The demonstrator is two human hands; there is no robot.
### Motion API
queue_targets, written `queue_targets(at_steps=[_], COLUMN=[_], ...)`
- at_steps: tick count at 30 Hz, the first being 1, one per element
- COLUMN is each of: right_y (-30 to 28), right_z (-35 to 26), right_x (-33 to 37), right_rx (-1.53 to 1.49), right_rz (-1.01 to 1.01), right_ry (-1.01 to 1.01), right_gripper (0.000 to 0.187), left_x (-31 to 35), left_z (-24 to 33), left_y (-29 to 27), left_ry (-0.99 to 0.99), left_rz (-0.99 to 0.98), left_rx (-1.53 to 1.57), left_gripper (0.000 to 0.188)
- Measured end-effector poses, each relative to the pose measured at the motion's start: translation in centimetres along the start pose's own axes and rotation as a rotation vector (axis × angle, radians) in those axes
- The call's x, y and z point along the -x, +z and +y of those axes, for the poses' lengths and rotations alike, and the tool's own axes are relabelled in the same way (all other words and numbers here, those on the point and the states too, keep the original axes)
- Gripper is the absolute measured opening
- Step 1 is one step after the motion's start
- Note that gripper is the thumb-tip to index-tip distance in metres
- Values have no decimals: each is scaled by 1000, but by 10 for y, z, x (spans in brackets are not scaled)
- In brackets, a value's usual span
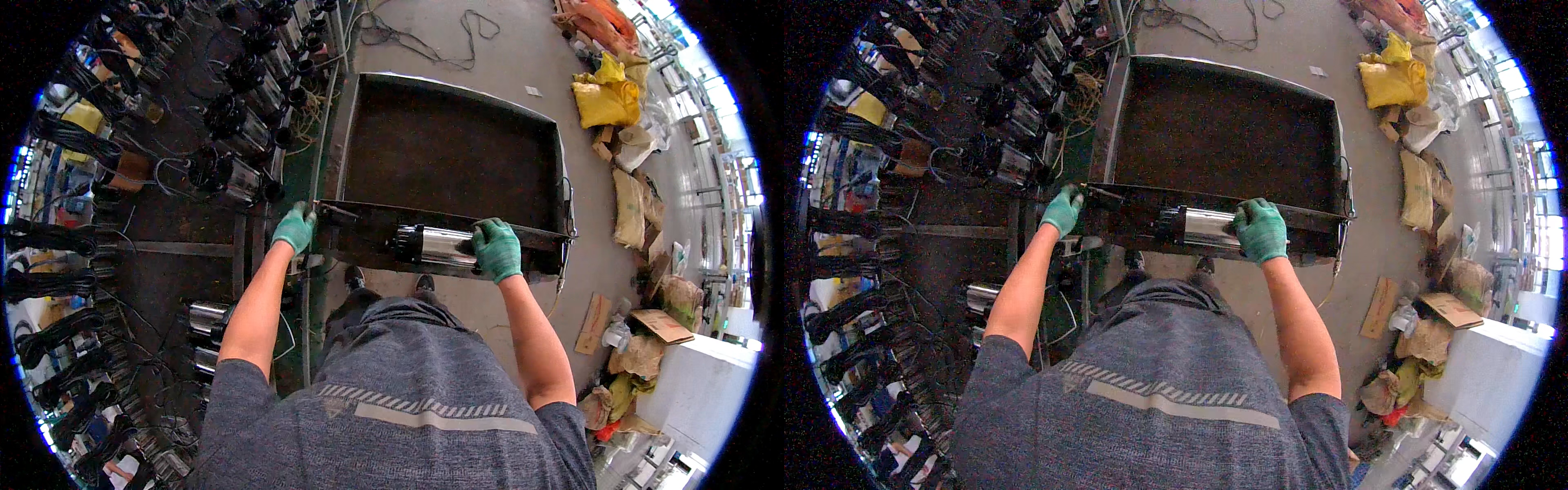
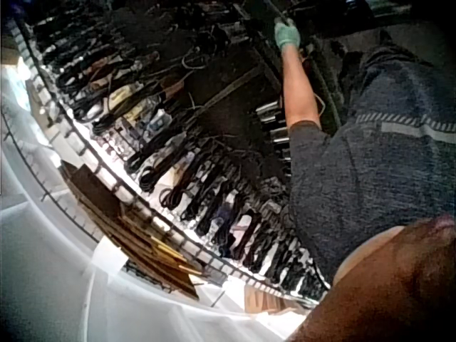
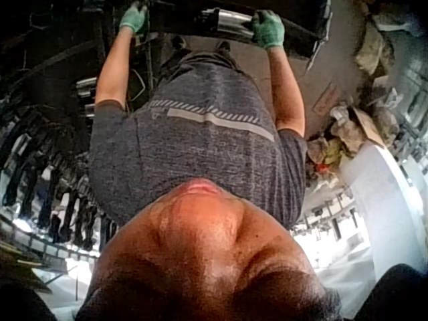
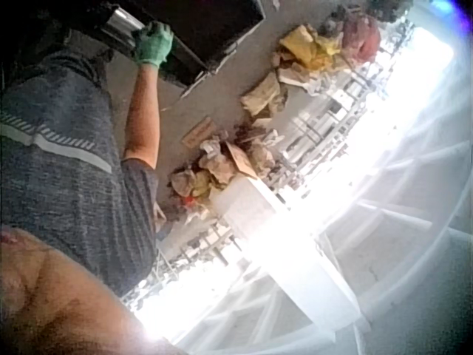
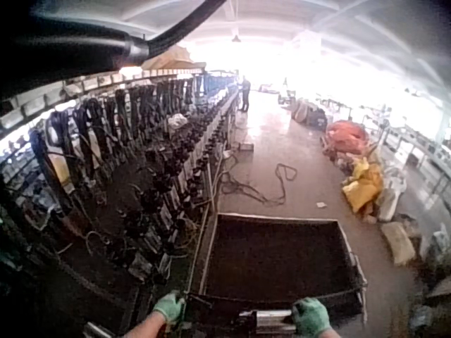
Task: The person repeatedly picks up a cylindrical mechanical component from a metal tray and places it onto a rack filled with similar units. They handle the component with gloved hands, adjusting its orientation before setting it down on the rack.
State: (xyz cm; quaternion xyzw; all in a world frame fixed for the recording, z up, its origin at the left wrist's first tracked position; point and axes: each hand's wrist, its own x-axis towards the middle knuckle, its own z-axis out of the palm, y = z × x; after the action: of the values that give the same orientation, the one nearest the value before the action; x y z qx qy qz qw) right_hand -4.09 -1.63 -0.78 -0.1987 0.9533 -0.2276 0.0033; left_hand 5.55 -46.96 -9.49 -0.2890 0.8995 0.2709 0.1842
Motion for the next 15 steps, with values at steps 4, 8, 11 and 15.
queue_targets(at_steps=[4, 8, 11, 15], right_y=[-2, 1, 1, -8], right_z=[2, 5, 5, 14], right_x=[3, 2, 0, 3], right_rx=[-30, 12, -19, -515], right_rz=[30, 49, 36, 51], right_ry=[15, 30, 28, 275], right_gripper=[20, 22, 23, 30], left_x=[40, 108, 154, 163], left_z=[18, 51, 87, 128], left_y=[-23, -56, -56, -8], left_ry=[-7, 179, 401, 632], left_rz=[-43, -14, -46, 63], left_rx=[9, 430, 441, 101], left_gripper=[52, 36, 33, 41])
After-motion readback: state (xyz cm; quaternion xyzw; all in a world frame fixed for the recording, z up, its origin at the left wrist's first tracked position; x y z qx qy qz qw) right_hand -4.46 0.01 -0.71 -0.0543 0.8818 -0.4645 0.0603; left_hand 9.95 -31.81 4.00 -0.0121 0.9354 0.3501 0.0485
